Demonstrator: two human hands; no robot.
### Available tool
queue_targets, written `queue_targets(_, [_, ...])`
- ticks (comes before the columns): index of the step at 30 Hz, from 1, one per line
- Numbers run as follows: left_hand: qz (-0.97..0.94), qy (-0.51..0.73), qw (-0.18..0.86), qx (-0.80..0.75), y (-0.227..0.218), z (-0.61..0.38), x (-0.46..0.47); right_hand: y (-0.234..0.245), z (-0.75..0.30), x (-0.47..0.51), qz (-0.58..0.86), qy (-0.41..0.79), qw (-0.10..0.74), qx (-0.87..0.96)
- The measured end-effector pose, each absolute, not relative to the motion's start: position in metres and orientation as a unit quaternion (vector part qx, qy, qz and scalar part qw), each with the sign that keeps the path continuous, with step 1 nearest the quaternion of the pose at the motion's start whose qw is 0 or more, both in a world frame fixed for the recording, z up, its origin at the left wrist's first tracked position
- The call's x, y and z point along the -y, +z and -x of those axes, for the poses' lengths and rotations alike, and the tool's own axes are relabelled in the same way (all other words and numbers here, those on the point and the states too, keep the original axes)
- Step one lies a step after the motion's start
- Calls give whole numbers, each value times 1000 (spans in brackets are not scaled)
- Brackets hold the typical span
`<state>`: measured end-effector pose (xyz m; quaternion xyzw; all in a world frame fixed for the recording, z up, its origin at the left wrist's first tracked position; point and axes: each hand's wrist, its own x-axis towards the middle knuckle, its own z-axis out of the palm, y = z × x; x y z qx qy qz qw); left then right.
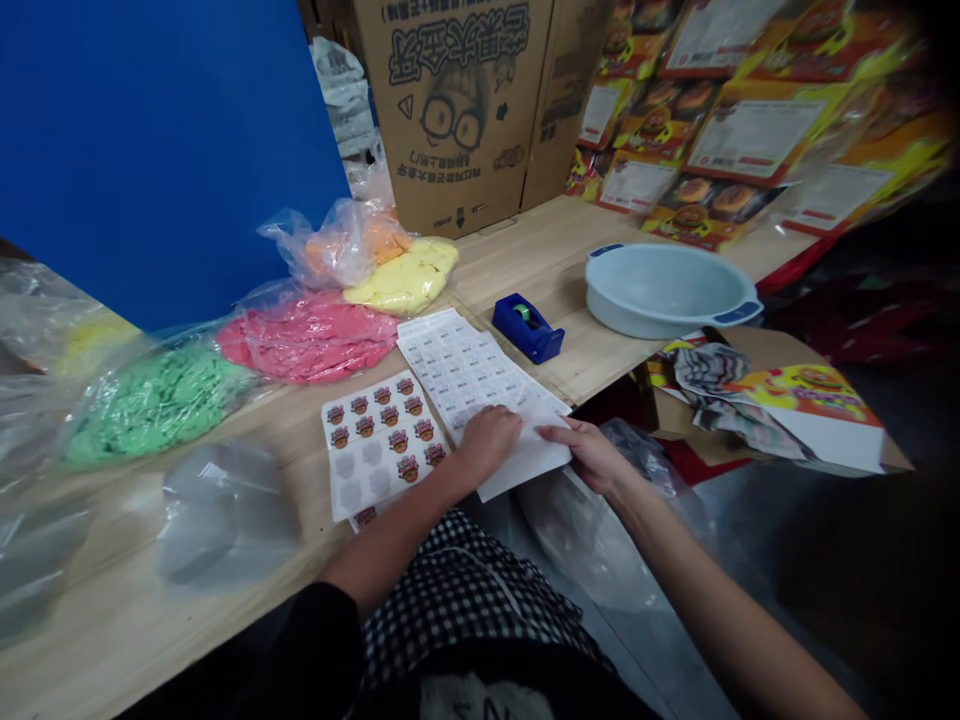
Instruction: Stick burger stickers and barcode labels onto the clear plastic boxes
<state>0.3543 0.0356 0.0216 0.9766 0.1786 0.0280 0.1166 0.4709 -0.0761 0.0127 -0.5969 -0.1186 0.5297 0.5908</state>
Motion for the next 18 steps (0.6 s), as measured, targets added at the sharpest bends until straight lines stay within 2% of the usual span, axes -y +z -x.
queue_targets(18, [-986,37,68,-145,2,-357,-33,6,-472,75,605,522,586,138])
